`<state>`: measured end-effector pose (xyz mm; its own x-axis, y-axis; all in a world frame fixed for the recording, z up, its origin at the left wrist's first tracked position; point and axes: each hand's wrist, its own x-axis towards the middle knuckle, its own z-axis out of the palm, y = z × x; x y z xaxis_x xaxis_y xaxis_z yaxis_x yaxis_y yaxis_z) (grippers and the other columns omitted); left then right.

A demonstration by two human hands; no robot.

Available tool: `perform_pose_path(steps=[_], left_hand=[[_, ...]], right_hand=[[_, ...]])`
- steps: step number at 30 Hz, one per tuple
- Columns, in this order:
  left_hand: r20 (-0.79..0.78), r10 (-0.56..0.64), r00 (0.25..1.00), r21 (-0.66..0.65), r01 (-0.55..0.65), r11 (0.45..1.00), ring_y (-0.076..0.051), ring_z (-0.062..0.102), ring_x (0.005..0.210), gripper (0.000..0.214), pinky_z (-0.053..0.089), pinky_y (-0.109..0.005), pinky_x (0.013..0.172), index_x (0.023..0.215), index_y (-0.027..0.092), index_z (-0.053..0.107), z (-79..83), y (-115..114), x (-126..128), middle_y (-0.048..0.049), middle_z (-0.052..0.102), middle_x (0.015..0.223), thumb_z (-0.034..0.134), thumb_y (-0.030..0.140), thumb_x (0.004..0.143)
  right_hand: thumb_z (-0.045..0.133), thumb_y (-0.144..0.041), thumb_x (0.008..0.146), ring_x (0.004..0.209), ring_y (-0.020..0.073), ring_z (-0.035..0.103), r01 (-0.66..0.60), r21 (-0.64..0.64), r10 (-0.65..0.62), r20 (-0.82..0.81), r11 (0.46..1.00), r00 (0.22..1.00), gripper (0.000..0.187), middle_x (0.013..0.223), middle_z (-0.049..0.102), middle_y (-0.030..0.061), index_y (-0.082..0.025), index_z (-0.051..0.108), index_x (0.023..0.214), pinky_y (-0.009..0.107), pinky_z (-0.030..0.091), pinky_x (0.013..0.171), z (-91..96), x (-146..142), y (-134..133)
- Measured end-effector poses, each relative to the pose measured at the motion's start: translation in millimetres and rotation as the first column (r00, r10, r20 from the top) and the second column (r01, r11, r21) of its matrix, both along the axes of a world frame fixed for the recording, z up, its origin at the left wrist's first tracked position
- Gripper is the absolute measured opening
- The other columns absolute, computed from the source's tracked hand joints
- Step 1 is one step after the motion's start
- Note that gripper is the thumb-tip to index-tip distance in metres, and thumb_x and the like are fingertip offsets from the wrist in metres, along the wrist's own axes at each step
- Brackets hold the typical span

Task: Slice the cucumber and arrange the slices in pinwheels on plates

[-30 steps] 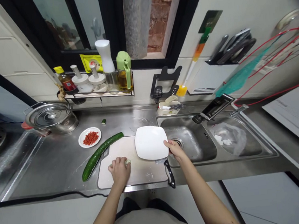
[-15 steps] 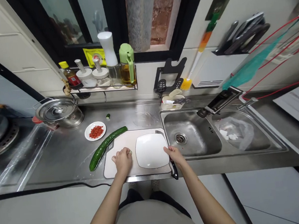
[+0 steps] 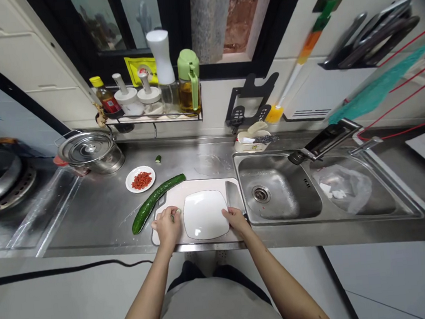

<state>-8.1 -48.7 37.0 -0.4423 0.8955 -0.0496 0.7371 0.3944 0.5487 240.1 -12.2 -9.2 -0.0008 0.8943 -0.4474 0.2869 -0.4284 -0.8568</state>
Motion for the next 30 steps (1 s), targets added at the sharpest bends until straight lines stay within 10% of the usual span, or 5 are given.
perform_pose_path(steps=[30], left_hand=[[0.027,-0.028,0.999,-0.029,0.029,0.999,-0.024,0.054,0.094,0.016,0.026,-0.039,0.085,0.095,0.024,0.065,6.0,-0.6,6.9,-0.0045,0.069,0.093,0.053,0.029,0.085]], right_hand=[[0.049,-0.037,0.088,0.063,0.0153,0.052,-0.137,-0.049,0.137,0.638,0.989,0.758,0.028,0.065,0.06,0.0039,-0.017,0.061,0.072,0.024,0.028,0.055,10.6,-24.3,7.6]])
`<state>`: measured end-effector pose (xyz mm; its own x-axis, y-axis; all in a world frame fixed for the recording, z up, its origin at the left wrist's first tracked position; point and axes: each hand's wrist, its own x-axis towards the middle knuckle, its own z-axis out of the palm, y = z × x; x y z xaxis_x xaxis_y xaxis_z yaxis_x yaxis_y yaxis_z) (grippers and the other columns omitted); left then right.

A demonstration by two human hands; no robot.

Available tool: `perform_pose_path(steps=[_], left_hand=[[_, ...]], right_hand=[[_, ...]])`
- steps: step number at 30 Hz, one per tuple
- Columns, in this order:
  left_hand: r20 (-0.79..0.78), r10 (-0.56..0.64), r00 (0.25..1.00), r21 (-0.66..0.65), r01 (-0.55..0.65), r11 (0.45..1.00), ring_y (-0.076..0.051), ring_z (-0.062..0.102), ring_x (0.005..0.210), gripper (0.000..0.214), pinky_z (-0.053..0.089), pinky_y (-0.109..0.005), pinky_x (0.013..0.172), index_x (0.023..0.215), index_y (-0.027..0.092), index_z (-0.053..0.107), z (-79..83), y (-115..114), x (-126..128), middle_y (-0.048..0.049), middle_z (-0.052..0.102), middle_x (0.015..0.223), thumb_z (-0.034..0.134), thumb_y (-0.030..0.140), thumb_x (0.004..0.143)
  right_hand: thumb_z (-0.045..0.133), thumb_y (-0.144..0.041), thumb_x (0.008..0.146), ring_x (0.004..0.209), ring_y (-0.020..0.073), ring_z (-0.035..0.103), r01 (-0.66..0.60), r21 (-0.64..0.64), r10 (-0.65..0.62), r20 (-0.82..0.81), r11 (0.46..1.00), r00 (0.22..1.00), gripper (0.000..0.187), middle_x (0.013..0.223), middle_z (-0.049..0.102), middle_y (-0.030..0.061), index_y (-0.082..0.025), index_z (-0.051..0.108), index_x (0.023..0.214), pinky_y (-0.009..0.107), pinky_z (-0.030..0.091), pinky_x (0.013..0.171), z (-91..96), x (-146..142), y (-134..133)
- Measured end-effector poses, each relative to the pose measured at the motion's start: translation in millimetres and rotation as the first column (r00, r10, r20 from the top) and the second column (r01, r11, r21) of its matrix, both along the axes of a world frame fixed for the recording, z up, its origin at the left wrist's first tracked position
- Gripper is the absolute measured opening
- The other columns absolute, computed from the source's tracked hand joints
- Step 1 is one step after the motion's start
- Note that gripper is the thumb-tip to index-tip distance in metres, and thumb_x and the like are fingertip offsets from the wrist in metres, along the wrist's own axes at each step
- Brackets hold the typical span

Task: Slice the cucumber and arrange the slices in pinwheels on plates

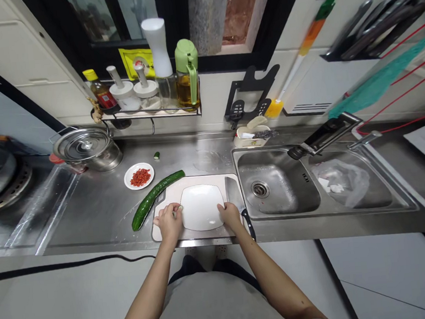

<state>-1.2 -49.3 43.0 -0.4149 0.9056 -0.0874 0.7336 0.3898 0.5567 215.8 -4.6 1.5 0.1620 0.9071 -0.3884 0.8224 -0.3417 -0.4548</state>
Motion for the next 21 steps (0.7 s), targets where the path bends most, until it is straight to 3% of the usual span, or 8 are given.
perform_pose_path(steps=[4,8,21], left_hand=[[0.011,-0.004,1.0,0.0,0.004,1.0,-0.024,0.054,0.094,0.016,0.025,-0.04,0.085,0.094,0.025,0.065,0.0,-0.4,1.7,-0.0041,0.069,0.093,0.053,0.031,0.086],[0.042,-0.014,0.999,-0.001,0.014,1.0,-0.024,0.055,0.093,0.018,0.025,-0.039,0.085,0.094,0.024,0.065,-0.9,-0.1,3.9,-0.0049,0.069,0.093,0.053,0.032,0.085],[0.122,-0.011,0.993,0.001,0.01,1.0,-0.023,0.056,0.09,0.018,0.028,-0.04,0.088,0.094,0.025,0.065,-2.9,3.9,7.6,-0.0041,0.069,0.089,0.055,0.035,0.084]], right_hand=[[0.047,-0.039,0.092,0.079,0.0201,0.061,-0.053,-0.041,0.058,0.133,0.998,0.989,0.031,0.084,0.067,0.0111,-0.013,0.063,0.095,0.026,0.034,0.063,9.7,-5.0,-1.0],[0.045,-0.036,0.095,0.088,0.0232,0.064,-0.086,-0.09,0.105,0.23,0.992,0.967,0.035,0.096,0.067,0.0172,-0.008,0.054,0.114,0.028,0.038,0.067,18.5,-12.5,-0.4],[0.044,-0.031,0.096,0.092,0.0236,0.065,-0.113,-0.111,0.134,0.206,0.987,0.969,0.031,0.098,0.068,0.0183,-0.009,0.049,0.117,0.028,0.04,0.067,24.2,-11.3,2.0]])
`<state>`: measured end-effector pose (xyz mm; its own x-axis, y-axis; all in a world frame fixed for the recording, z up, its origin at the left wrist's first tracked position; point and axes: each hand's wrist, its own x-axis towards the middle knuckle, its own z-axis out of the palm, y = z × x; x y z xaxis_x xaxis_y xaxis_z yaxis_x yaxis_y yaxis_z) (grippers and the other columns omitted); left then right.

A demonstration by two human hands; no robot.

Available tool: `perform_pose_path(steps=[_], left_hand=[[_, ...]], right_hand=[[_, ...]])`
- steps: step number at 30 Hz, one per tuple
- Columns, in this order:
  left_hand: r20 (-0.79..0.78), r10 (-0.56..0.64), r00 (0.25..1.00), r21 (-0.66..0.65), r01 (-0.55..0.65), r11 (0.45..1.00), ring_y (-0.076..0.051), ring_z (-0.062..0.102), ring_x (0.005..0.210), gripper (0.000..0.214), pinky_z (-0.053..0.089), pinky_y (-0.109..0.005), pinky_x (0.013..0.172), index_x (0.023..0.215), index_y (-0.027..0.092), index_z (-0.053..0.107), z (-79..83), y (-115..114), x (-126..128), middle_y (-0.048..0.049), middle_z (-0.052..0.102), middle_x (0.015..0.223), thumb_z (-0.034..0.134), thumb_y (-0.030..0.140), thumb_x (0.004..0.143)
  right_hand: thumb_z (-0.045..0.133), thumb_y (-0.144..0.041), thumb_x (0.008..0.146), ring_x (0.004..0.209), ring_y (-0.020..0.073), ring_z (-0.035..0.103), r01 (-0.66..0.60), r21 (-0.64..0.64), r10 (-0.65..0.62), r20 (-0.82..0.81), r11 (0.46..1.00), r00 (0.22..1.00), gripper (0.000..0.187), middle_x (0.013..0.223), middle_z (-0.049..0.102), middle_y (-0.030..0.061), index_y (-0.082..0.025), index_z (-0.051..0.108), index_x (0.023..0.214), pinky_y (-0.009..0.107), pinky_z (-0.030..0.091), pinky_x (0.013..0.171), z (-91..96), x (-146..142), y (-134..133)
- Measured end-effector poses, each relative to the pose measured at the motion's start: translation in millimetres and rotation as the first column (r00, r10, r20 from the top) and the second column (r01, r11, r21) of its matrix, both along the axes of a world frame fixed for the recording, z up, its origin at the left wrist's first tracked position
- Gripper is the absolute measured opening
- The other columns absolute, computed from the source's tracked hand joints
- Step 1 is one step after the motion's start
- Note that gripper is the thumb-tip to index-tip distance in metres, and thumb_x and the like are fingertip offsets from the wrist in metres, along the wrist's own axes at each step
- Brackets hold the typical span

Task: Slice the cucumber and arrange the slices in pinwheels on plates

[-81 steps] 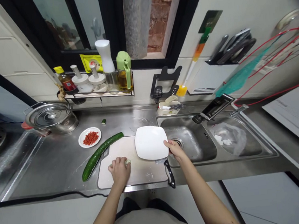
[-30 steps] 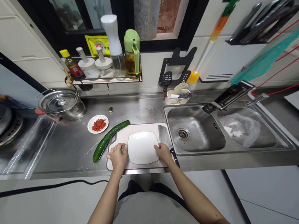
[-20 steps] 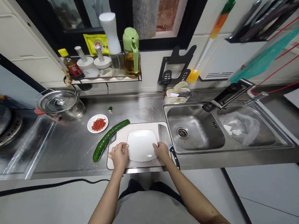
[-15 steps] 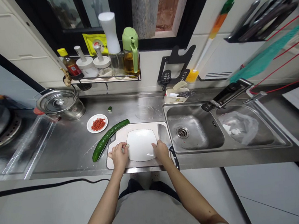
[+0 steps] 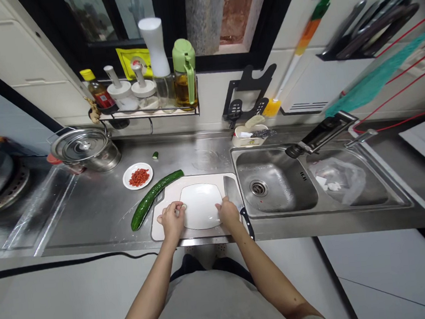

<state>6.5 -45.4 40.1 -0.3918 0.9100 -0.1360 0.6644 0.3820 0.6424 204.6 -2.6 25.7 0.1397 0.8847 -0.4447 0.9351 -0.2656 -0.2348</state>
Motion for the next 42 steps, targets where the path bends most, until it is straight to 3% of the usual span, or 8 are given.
perform_pose_path(steps=[7,12,16,19,27,30,35,42], left_hand=[[0.1,0.013,0.995,0.018,-0.014,1.0,-0.02,0.057,0.085,0.018,0.033,-0.039,0.088,0.092,0.024,0.067,-5.5,2.0,2.2,-0.0018,0.068,0.085,0.059,0.035,0.08],[0.49,-0.019,0.871,0.062,-0.013,0.998,-0.013,0.055,0.071,0.028,0.043,-0.029,0.076,0.094,0.018,0.067,-12.6,9.4,6.4,-0.0027,0.066,0.081,0.062,0.037,0.074],[0.674,-0.097,0.733,0.114,0.028,0.993,-0.011,0.054,0.069,0.03,0.044,-0.025,0.069,0.092,0.016,0.066,-9.7,15.5,13.7,-0.0026,0.064,0.079,0.067,0.037,0.07],[0.711,-0.147,0.688,0.141,0.064,0.988,-0.011,0.054,0.068,0.031,0.044,-0.024,0.067,0.093,0.016,0.065,-5.0,17.2,18.4,-0.0006,0.062,0.074,0.07,0.035,0.068],[0.722,-0.006,0.692,0.018,-0.01,1.0,-0.01,0.051,0.059,0.041,0.039,-0.023,0.058,0.073,0.016,0.06,8.8,16.3,20.3,0.0004,0.058,0.062,0.06,0.058,0.075],[0.814,0.106,0.572,-0.185,0.082,0.979,-0.008,0.045,0.05,0.053,0.03,-0.022,0.048,0.073,0.015,0.063,15.6,16.4,18.9,-0.0007,0.058,0.062,0.05,0.066,0.077],[0.919,0.271,0.285,-0.314,0.115,0.943,-0.004,0.044,0.048,0.044,0.025,-0.018,0.043,0.089,0.015,0.065,20.0,18.5,18.1,-0.0008,0.061,0.072,0.07,0.053,0.067],[0.936,0.242,0.256,-0.247,-0.013,0.969,-0.004,0.048,0.054,0.041,0.032,-0.015,0.047,0.086,0.017,0.064,22.0,21.4,19.8,-0.0002,0.064,0.077,0.081,0.039,0.056]], right_hand=[[0.046,-0.033,0.094,0.091,0.0249,0.064,-0.003,0.012,0.002,0.04,1.0,0.999,0.033,0.098,0.068,0.0179,-0.009,0.05,0.117,0.029,0.04,0.068,12.9,-0.8,-3.3],[0.044,-0.037,0.094,0.082,0.0215,0.062,-0.056,0.174,0.077,-0.116,0.983,0.99,0.029,0.083,0.067,0.0081,-0.018,0.058,0.111,0.028,0.039,0.07,30.7,0.5,0.5],[0.05,-0.033,0.088,0.075,0.0145,0.057,-0.143,0.296,0.288,-0.535,0.945,0.795,0.023,0.08,0.063,0.0006,-0.021,0.064,0.102,0.024,0.041,0.07,31.9,-9.4,4.8],[0.053,-0.027,0.084,0.075,0.0131,0.055,-0.152,0.342,0.352,-0.662,0.928,0.662,0.016,0.082,0.062,0.0007,-0.02,0.065,0.092,0.025,0.042,0.072,27.6,-19.0,5.7],[0.052,-0.025,0.085,0.078,0.0139,0.054,-0.098,0.427,0.388,-0.673,0.899,0.629,0.013,0.081,0.061,0.0013,-0.019,0.063,0.083,0.025,0.042,0.073,30.5,-21.5,7.9],[0.052,-0.027,0.087,0.081,0.0146,0.054,-0.09,0.486,0.436,-0.668,0.869,0.603,0.014,0.084,0.062,0.0024,-0.019,0.064,0.085,0.026,0.042,0.076,36.2,-20.5,8.0],[0.052,-0.03,0.089,0.086,0.0161,0.055,-0.117,0.548,0.499,-0.625,0.828,0.6,0.018,0.087,0.062,0.0038,-0.02,0.066,0.087,0.026,0.043,0.076,41.7,-19.0,5.6],[0.053,-0.03,0.089,0.084,0.0165,0.055,-0.12,0.585,0.525,-0.596,0.802,0.607,0.016,0.082,0.06,0.0029,-0.021,0.066,0.086,0.028,0.043,0.076,35.4,-16.8,3.4]])
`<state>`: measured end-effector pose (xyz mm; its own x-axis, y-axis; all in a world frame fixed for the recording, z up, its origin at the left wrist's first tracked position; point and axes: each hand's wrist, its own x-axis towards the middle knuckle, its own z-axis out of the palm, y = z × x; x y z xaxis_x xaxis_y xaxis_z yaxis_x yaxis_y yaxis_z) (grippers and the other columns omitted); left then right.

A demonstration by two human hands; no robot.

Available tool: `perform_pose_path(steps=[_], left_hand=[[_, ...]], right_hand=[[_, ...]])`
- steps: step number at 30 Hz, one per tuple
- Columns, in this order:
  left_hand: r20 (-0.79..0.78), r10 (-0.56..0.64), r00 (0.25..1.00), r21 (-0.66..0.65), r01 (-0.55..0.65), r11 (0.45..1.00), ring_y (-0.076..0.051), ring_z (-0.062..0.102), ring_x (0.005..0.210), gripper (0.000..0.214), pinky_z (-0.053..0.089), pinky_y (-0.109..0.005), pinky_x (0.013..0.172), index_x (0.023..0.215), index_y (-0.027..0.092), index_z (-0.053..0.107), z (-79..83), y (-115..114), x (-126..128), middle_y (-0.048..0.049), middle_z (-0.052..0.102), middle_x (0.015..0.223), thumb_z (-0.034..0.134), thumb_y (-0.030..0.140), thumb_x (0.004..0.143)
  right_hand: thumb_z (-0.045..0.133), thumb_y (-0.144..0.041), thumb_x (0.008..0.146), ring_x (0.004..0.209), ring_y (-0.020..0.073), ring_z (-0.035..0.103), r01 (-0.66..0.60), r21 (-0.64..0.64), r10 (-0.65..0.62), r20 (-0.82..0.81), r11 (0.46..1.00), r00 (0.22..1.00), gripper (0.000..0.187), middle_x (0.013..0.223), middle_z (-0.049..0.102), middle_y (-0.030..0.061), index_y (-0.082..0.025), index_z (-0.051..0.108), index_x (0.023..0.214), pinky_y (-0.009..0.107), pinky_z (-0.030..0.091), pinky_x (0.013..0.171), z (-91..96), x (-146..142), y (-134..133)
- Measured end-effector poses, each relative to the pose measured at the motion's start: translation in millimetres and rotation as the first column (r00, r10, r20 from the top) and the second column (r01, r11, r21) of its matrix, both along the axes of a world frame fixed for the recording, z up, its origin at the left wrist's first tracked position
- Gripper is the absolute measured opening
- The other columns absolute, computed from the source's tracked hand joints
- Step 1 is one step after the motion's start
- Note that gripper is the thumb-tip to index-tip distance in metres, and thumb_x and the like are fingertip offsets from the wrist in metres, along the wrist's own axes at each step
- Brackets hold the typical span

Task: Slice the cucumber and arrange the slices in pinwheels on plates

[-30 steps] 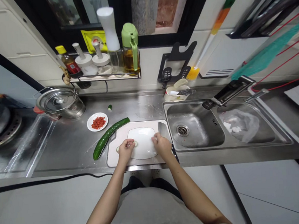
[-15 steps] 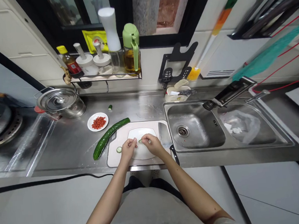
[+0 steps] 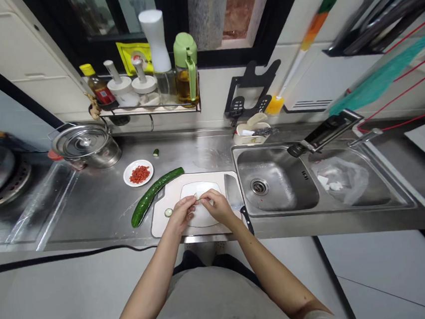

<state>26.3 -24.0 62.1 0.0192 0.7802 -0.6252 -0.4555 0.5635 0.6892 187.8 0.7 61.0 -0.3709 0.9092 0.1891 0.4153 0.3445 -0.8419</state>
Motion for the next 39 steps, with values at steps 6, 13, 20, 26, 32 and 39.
perform_pose_path(steps=[6,13,20,26,32,39], left_hand=[[-0.061,0.041,0.997,0.069,-0.037,0.997,-0.004,0.047,0.054,0.042,0.029,-0.016,0.047,0.082,0.015,0.065,-8.7,4.9,2.8,0.0007,0.063,0.071,0.084,0.037,0.051],[-0.242,0.094,0.966,0.15,-0.059,0.987,-0.007,0.05,0.055,0.041,0.034,-0.019,0.052,0.081,0.014,0.066,-39.4,22.9,7.5,0.0012,0.062,0.063,0.083,0.035,0.05],[-0.328,0.138,0.934,0.205,-0.072,0.976,-0.009,0.056,0.059,0.035,0.044,-0.023,0.063,0.081,0.014,0.065,-75.9,53.3,12.3,0.0009,0.063,0.063,0.08,0.029,0.053],[-0.591,0.072,0.803,0.213,0.069,0.975,-0.01,0.058,0.06,0.02,0.046,-0.023,0.066,0.085,0.016,0.065,-81.8,72.2,14.3,0.0009,0.064,0.069,0.07,0.02,0.066],[-0.815,-0.013,0.58,0.15,0.233,0.961,-0.011,0.059,0.065,0.019,0.045,-0.024,0.069,0.091,0.02,0.065,-72.2,73.6,16.6,0.0013,0.065,0.073,0.061,0.016,0.073],[-0.937,-0.083,0.34,0.063,0.397,0.916,-0.016,0.059,0.077,0.025,0.044,-0.026,0.072,0.103,0.023,0.065,-61.6,70.8,19.9,-0.0022,0.065,0.084,0.058,0.019,0.079]], right_hand=[[0.052,-0.03,0.089,0.078,0.0142,0.054,-0.005,-0.031,0.006,0.02,1.0,1.0,0.016,0.08,0.06,0.0017,-0.021,0.065,0.084,0.025,0.042,0.071,-14.2,1.6,1.6],[0.053,-0.026,0.085,0.072,0.0128,0.055,0.042,-0.224,-0.022,0.089,0.974,0.996,0.015,0.08,0.065,0.0013,-0.019,0.065,0.079,0.023,0.041,0.069,-38.6,1.1,21.0],[0.052,-0.021,0.083,0.069,0.0119,0.057,0.105,-0.358,-0.037,0.193,0.928,0.98,0.015,0.075,0.067,0.0001,-0.018,0.066,0.08,0.021,0.041,0.067,-50.4,-6.6,52.5],[0.052,-0.021,0.084,0.063,0.0114,0.056,0.225,-0.361,-0.085,0.364,0.905,0.928,0.015,0.069,0.065,-0.0003,-0.018,0.066,0.08,0.019,0.037,0.062,-56.5,-14.8,68.2],[0.052,-0.025,0.085,0.063,0.0121,0.055,0.291,-0.363,-0.117,0.432,0.885,0.894,0.014,0.071,0.065,0.0018,-0.018,0.063,0.077,0.02,0.032,0.057,-60.2,-19.2,69.5],[0.054,-0.025,0.086,0.075,0.0148,0.057,0.326,-0.304,-0.105,0.566,0.895,0.818,0.01,0.083,0.067,0.0043,-0.018,0.061,0.084,0.022,0.03,0.059,-55.5,-22.7,69.0]])
